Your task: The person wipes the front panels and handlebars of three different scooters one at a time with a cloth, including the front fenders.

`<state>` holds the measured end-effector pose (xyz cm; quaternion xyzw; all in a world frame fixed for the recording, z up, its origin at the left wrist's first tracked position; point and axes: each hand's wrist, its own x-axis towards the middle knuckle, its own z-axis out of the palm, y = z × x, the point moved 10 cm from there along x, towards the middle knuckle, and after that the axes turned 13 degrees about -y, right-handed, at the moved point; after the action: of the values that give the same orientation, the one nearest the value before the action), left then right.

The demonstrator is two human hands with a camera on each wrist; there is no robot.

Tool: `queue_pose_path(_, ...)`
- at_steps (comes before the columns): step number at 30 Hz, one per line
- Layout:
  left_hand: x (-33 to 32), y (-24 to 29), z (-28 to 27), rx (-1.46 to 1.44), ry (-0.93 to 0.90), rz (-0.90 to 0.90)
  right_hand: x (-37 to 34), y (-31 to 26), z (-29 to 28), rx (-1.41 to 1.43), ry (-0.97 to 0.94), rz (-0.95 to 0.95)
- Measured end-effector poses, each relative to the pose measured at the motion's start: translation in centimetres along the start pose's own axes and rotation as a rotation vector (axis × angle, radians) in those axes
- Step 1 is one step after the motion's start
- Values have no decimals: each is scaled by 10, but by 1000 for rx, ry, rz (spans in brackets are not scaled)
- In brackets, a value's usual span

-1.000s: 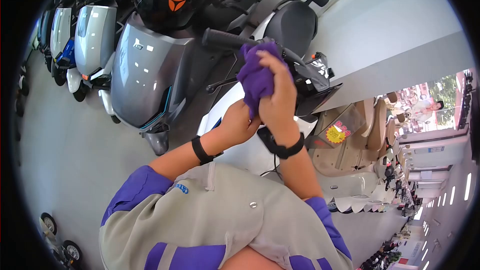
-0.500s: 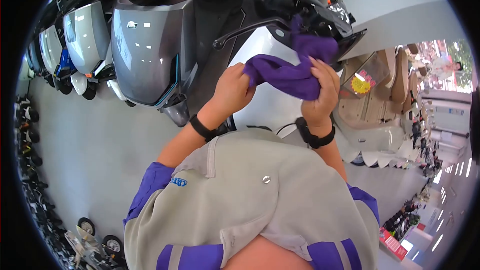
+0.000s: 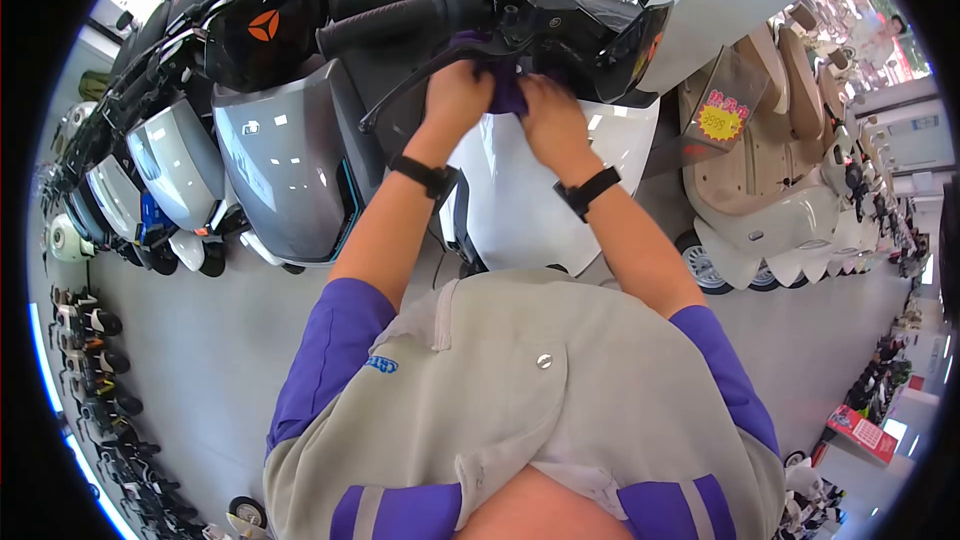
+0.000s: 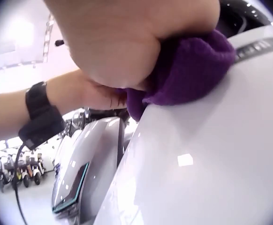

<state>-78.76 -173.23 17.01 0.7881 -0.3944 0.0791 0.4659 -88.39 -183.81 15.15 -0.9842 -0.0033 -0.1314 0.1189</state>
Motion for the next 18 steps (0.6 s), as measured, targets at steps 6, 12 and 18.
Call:
queue_pose_path(6, -13, 5, 29, 242, -57, 66, 8, 11, 1, -28, -67, 98)
queue_pose_path(12, -79, -89, 11, -208, 115, -561, 72, 4, 52, 108, -332, 138)
queue_pose_path(18, -90, -34, 4, 39, 45, -204, 45, 3, 28, 120, -292, 124)
